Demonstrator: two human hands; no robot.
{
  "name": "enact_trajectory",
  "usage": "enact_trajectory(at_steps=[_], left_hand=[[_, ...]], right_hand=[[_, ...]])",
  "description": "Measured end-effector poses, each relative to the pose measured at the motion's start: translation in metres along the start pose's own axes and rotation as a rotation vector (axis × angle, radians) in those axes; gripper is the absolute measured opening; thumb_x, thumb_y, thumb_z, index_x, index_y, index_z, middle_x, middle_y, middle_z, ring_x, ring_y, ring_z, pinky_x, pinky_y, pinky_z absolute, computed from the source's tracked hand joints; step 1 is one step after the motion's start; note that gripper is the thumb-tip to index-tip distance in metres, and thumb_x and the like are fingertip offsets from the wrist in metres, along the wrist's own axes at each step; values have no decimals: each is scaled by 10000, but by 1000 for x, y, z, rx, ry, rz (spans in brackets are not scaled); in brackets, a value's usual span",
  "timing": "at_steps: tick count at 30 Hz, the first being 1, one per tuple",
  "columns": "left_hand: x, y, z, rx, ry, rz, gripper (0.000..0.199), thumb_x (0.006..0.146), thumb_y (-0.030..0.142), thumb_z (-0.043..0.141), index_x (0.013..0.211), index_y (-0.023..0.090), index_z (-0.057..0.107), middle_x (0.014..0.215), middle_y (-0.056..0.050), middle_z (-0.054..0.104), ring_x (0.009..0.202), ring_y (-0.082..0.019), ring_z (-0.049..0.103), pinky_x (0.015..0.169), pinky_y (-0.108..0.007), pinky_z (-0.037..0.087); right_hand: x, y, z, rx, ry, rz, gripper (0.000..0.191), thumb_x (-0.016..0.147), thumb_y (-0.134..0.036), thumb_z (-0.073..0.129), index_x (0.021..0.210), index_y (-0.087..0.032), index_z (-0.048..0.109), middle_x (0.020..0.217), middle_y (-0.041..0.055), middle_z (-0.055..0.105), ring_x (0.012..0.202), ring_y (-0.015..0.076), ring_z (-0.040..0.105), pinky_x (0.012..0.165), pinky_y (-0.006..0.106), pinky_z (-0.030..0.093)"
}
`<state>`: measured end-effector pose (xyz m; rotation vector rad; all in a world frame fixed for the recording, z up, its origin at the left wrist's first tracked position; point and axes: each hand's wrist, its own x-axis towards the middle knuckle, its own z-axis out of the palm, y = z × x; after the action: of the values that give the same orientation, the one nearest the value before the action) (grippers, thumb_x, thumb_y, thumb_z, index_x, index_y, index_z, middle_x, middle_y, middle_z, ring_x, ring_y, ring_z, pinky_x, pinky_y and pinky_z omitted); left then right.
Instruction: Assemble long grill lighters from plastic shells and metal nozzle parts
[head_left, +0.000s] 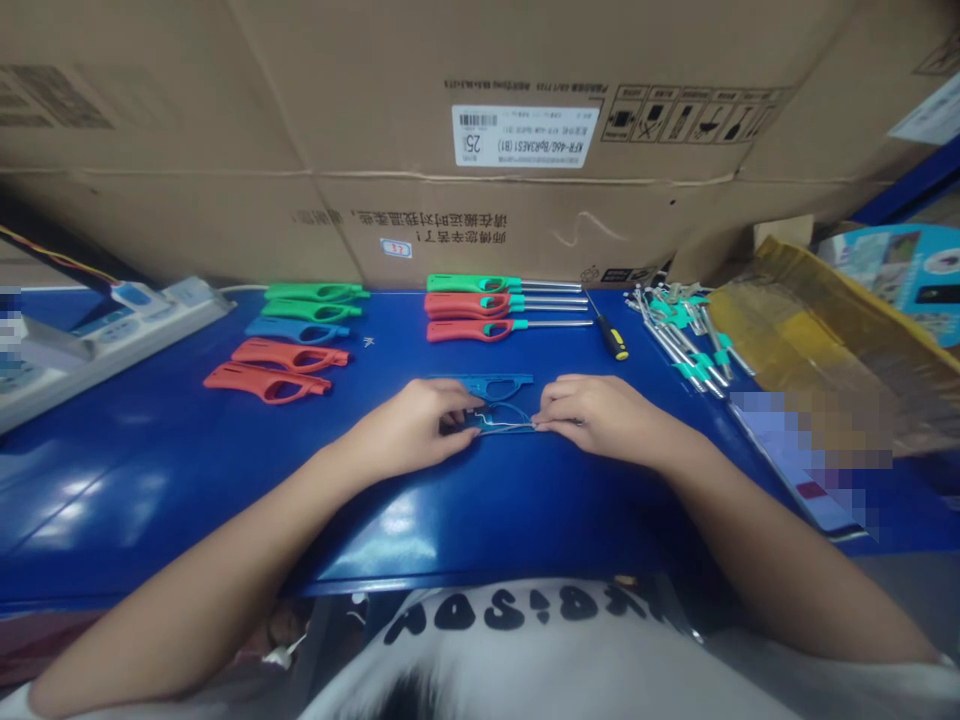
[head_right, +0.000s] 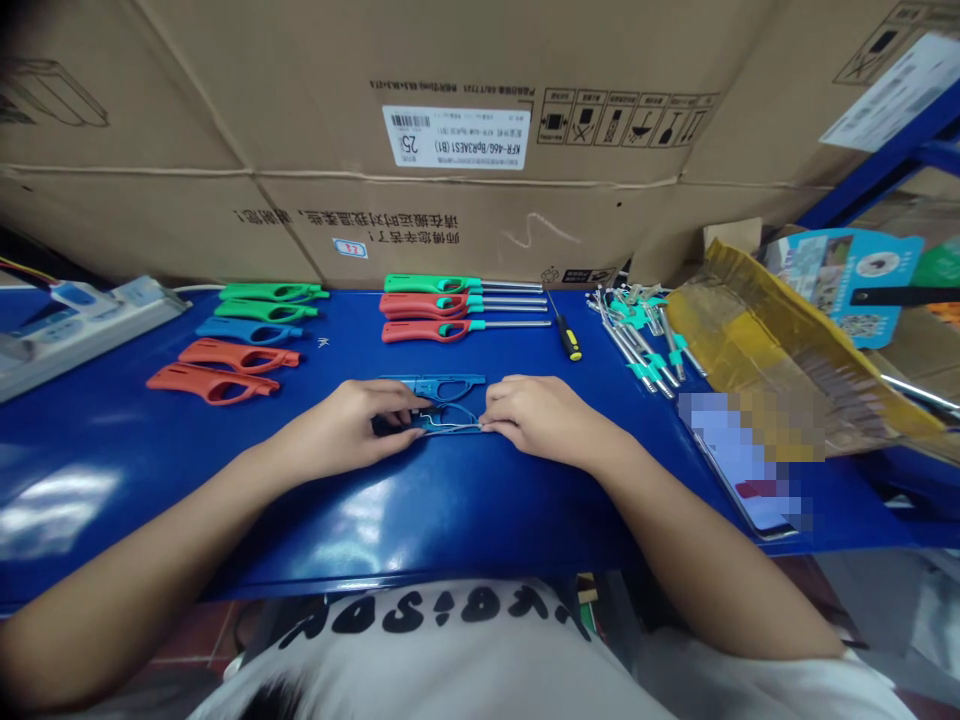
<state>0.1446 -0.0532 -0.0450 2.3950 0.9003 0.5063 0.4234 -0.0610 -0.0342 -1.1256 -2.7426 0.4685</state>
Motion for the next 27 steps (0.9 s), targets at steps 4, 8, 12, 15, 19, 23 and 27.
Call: enact_trajectory(at_steps=[4, 8, 12, 15, 19, 23, 27], left_hand=[[2, 0, -1, 34, 16, 33, 262, 910, 186, 621, 1145, 178, 738, 1001, -87, 738, 826, -179, 709, 775, -297, 585], [3, -1, -1, 54, 21, 54, 251, 917, 144, 600, 1108, 186, 756, 990, -85, 749, 864, -192, 718, 810, -314, 581], [4, -2, 1, 63, 21, 40, 266, 897, 101, 615, 1103, 182, 762, 966, -77, 745, 831, -181, 712, 782, -296, 573], [5, -2, 1, 70, 30, 38, 263, 890, 97, 625, 1095, 181, 766, 938, -72, 744, 795, -169, 705, 761, -284, 567], [5, -2, 1, 70, 35, 36, 257, 891, 112, 635, 1098, 191, 766, 941, -71, 745, 772, -159, 700, 746, -274, 566], [5, -1, 4, 69, 29, 41, 261, 898, 118, 632, 1117, 185, 757, 940, -72, 740, 771, -160, 698, 739, -278, 562], [5, 0, 6, 72, 29, 43, 277, 894, 99, 627, 1130, 174, 750, 941, -72, 738, 783, -165, 698, 745, -280, 559]], right_hand=[[3, 4, 3, 221, 11, 125, 104, 906, -228, 662, 850, -214, 749, 921, 21, 742, 842, 169, 658, 703, 269, 431], [7, 9, 7, 385, 4, 278, 87, 828, -260, 734, 784, -185, 725, 760, 11, 700, 698, 141, 598, 627, 243, 404], [12, 7, 7, 357, -32, 378, 95, 812, -250, 740, 747, -187, 711, 674, -8, 652, 601, 117, 530, 577, 235, 369], [15, 3, 4, 341, -77, 398, 111, 823, -250, 725, 735, -187, 702, 620, -14, 624, 563, 115, 519, 559, 238, 361], [13, 0, -3, 361, -93, 395, 122, 817, -287, 734, 761, -181, 715, 587, -22, 602, 538, 113, 507, 552, 241, 365], [9, 1, -6, 402, -82, 344, 201, 834, -374, 714, 807, -176, 734, 609, -9, 616, 556, 115, 520, 540, 234, 373], [11, 3, 0, 385, -84, 380, 178, 829, -341, 718, 768, -174, 704, 622, -7, 620, 563, 114, 521, 530, 230, 364]])
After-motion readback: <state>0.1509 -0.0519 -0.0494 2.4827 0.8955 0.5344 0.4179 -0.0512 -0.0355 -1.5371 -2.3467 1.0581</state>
